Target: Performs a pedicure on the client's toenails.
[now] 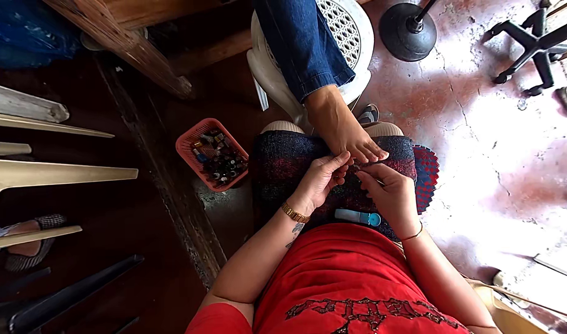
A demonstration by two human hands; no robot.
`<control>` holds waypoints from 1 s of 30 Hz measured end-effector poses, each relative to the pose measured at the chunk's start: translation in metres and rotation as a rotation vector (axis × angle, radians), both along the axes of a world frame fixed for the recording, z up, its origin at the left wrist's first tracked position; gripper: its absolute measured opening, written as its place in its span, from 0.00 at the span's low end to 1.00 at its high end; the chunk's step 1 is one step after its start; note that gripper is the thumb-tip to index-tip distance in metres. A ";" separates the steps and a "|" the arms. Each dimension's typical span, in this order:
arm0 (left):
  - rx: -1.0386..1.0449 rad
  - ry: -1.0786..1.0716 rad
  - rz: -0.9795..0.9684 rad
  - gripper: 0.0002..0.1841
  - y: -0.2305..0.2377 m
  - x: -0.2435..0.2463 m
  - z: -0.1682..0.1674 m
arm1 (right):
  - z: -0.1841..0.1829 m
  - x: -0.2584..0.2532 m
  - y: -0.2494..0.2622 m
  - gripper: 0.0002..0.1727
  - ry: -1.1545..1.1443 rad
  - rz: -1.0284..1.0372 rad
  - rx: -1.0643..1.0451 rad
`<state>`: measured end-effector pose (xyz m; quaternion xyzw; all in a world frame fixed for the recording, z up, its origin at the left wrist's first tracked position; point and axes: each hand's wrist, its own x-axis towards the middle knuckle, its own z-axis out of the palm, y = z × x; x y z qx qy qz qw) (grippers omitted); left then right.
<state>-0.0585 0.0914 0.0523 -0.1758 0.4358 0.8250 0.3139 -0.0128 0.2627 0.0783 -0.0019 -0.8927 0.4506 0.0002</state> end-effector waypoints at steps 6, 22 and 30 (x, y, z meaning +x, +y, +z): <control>0.012 0.023 -0.004 0.12 -0.001 0.000 -0.001 | 0.001 -0.001 -0.003 0.07 -0.005 0.024 -0.049; 0.028 0.017 0.009 0.11 -0.002 0.001 -0.004 | 0.000 0.000 -0.005 0.08 -0.011 0.025 -0.098; 0.039 0.012 0.011 0.11 -0.003 0.001 -0.004 | 0.002 0.000 -0.003 0.08 -0.008 0.027 -0.045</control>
